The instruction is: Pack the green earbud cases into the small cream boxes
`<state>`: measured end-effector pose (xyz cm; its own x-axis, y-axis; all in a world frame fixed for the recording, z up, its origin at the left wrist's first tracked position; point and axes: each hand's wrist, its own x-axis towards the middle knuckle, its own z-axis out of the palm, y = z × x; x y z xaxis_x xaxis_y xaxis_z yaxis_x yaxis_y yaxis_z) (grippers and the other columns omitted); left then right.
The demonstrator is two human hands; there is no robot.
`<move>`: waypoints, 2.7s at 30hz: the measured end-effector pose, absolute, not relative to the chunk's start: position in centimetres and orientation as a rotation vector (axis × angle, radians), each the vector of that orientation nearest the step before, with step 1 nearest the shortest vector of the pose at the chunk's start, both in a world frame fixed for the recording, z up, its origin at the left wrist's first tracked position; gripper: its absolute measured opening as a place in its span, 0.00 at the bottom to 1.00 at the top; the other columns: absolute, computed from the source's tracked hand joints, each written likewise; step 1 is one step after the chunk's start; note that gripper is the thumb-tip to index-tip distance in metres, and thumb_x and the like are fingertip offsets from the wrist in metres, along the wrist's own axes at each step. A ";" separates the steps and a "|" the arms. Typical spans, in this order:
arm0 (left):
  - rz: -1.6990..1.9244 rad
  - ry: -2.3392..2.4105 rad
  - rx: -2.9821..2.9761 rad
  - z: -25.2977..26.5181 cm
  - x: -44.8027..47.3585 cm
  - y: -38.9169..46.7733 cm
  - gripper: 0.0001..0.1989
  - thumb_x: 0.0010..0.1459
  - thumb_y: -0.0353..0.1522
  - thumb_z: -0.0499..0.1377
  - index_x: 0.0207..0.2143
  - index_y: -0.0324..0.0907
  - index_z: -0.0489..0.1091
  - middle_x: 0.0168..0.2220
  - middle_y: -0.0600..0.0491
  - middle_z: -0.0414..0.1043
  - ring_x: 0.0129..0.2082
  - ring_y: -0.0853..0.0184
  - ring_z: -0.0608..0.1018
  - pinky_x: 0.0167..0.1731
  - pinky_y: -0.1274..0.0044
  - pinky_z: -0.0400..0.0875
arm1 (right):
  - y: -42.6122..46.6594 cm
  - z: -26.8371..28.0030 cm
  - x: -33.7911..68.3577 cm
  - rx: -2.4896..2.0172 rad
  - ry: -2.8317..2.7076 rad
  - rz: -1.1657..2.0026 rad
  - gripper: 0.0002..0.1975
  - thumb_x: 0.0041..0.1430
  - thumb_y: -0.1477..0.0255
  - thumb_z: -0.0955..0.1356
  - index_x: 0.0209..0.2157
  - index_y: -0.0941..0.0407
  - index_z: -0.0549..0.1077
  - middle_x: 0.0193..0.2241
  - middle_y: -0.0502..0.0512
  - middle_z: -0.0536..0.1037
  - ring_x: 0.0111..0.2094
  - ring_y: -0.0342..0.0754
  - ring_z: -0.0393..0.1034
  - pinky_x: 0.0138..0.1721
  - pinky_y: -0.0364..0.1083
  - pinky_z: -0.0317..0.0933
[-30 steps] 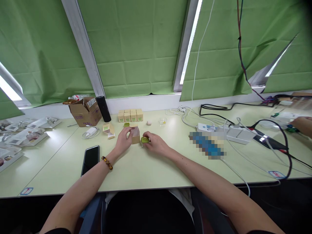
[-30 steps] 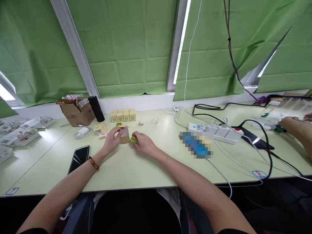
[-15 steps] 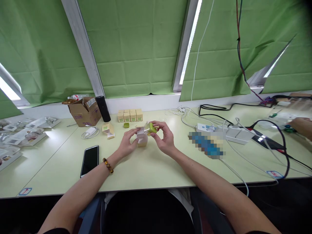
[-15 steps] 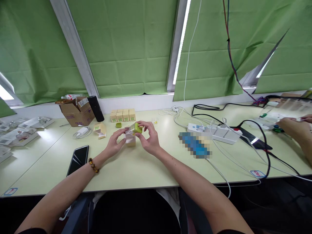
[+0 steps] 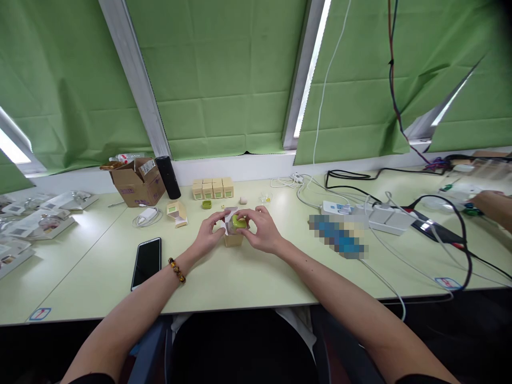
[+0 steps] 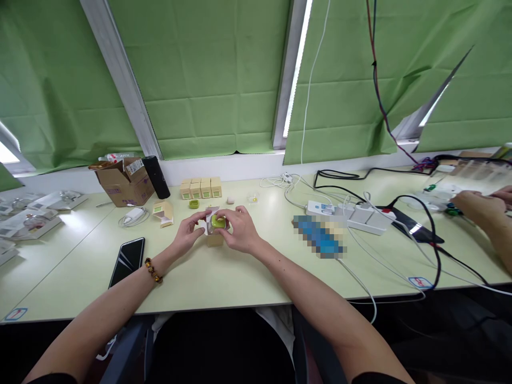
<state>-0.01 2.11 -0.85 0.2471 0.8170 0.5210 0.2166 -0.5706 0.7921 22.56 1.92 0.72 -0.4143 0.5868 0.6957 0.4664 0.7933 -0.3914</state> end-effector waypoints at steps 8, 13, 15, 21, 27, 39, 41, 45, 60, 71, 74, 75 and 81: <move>1.310 1.013 1.873 -0.7 0.3 1.9 0.27 0.51 0.26 0.60 0.55 0.45 0.77 0.50 0.47 0.79 0.54 0.55 0.77 0.55 0.63 0.70 | 1.9 0.1 21.8 -0.810 -2.143 0.284 0.10 0.57 0.72 0.73 0.40 0.52 0.71 0.40 0.54 0.81 0.38 0.53 0.72 0.49 0.55 0.59; 1.292 1.039 1.801 -0.7 0.2 2.2 0.28 0.49 0.26 0.60 0.55 0.43 0.77 0.45 0.48 0.79 0.52 0.55 0.77 0.50 0.67 0.69 | 1.9 -0.5 21.4 -0.780 -2.114 0.362 0.09 0.60 0.73 0.72 0.40 0.52 0.70 0.40 0.54 0.80 0.40 0.53 0.70 0.50 0.56 0.61; 1.287 1.033 1.773 -0.7 0.2 2.2 0.29 0.48 0.26 0.59 0.55 0.42 0.77 0.44 0.48 0.79 0.52 0.56 0.77 0.49 0.68 0.69 | 2.0 -0.7 21.1 -0.759 -2.081 0.372 0.04 0.63 0.74 0.69 0.38 0.52 0.70 0.39 0.54 0.80 0.39 0.52 0.70 0.49 0.55 0.62; 1.284 1.025 1.738 -0.8 0.2 2.3 0.30 0.47 0.25 0.59 0.56 0.41 0.77 0.43 0.49 0.77 0.51 0.57 0.76 0.47 0.71 0.68 | 2.6 -1.2 20.5 -0.743 -2.017 0.319 0.07 0.67 0.76 0.66 0.33 0.52 0.69 0.37 0.54 0.81 0.38 0.51 0.70 0.47 0.53 0.62; 1.288 1.025 1.740 -1.0 0.1 2.6 0.31 0.47 0.26 0.58 0.56 0.41 0.77 0.42 0.49 0.76 0.51 0.57 0.75 0.47 0.70 0.67 | 3.4 -1.8 20.3 -0.763 -2.019 0.241 0.07 0.64 0.77 0.70 0.31 0.53 0.75 0.43 0.56 0.79 0.45 0.54 0.70 0.50 0.56 0.63; 1.351 1.037 1.646 -1.0 -0.1 2.8 0.30 0.46 0.28 0.59 0.54 0.40 0.78 0.50 0.47 0.79 0.46 0.60 0.75 0.44 0.71 0.68 | 3.8 -1.3 21.2 -0.865 -1.671 0.573 0.11 0.69 0.64 0.64 0.44 0.52 0.77 0.46 0.58 0.77 0.49 0.54 0.70 0.48 0.54 0.67; 1.407 1.028 1.569 -1.0 -0.2 3.0 0.27 0.48 0.30 0.59 0.52 0.39 0.79 0.51 0.45 0.80 0.46 0.59 0.76 0.46 0.69 0.69 | 4.4 -1.5 21.7 -0.922 -1.574 0.711 0.12 0.67 0.62 0.65 0.43 0.53 0.75 0.44 0.57 0.78 0.45 0.53 0.71 0.42 0.51 0.67; 1.475 1.021 1.466 -1.0 -0.3 3.4 0.23 0.50 0.31 0.58 0.48 0.37 0.79 0.51 0.45 0.80 0.45 0.60 0.76 0.49 0.68 0.69 | 5.4 -2.4 22.0 -1.004 -1.500 0.862 0.12 0.60 0.62 0.67 0.42 0.54 0.74 0.37 0.55 0.78 0.39 0.50 0.71 0.36 0.48 0.66; 1.368 1.240 1.675 -2.1 0.1 3.9 0.27 0.49 0.26 0.63 0.50 0.47 0.57 0.44 0.53 0.70 0.40 0.68 0.74 0.37 0.75 0.61 | 4.7 -2.5 21.2 -0.995 -1.620 0.819 0.07 0.56 0.65 0.69 0.32 0.54 0.75 0.30 0.52 0.78 0.33 0.48 0.70 0.35 0.47 0.63; 1.346 1.225 1.713 -2.1 0.0 3.8 0.18 0.50 0.28 0.62 0.44 0.44 0.62 0.44 0.53 0.70 0.41 0.67 0.73 0.36 0.75 0.61 | 3.4 -2.3 21.1 -0.784 -1.918 0.564 0.10 0.64 0.73 0.68 0.37 0.52 0.83 0.32 0.55 0.80 0.29 0.46 0.70 0.32 0.46 0.64; 1.363 1.213 1.718 -2.1 0.0 3.8 0.17 0.50 0.29 0.63 0.43 0.44 0.64 0.43 0.53 0.71 0.41 0.66 0.73 0.36 0.75 0.63 | 3.5 -2.4 21.2 -0.787 -1.942 0.533 0.11 0.64 0.74 0.67 0.37 0.52 0.84 0.31 0.54 0.80 0.28 0.46 0.69 0.31 0.46 0.64; 1.375 1.205 1.723 -2.2 -0.1 3.8 0.17 0.50 0.29 0.63 0.43 0.44 0.64 0.42 0.53 0.71 0.41 0.66 0.73 0.36 0.75 0.63 | 3.5 -2.4 21.2 -0.789 -1.942 0.534 0.11 0.64 0.74 0.68 0.37 0.52 0.84 0.31 0.54 0.80 0.29 0.46 0.70 0.31 0.46 0.64; 1.397 1.241 1.881 -1.8 -0.2 3.6 0.09 0.50 0.26 0.62 0.35 0.43 0.68 0.39 0.53 0.72 0.40 0.65 0.73 0.37 0.75 0.63 | 3.7 -2.6 21.1 -0.793 -1.930 0.545 0.11 0.63 0.75 0.68 0.37 0.52 0.84 0.31 0.53 0.79 0.29 0.45 0.69 0.31 0.46 0.64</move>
<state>-0.21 3.56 -1.78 0.0651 0.8730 0.4834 0.3768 -0.4700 0.7982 21.14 3.71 -2.59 -0.3432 0.7214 0.6015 0.3007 0.6911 -0.6573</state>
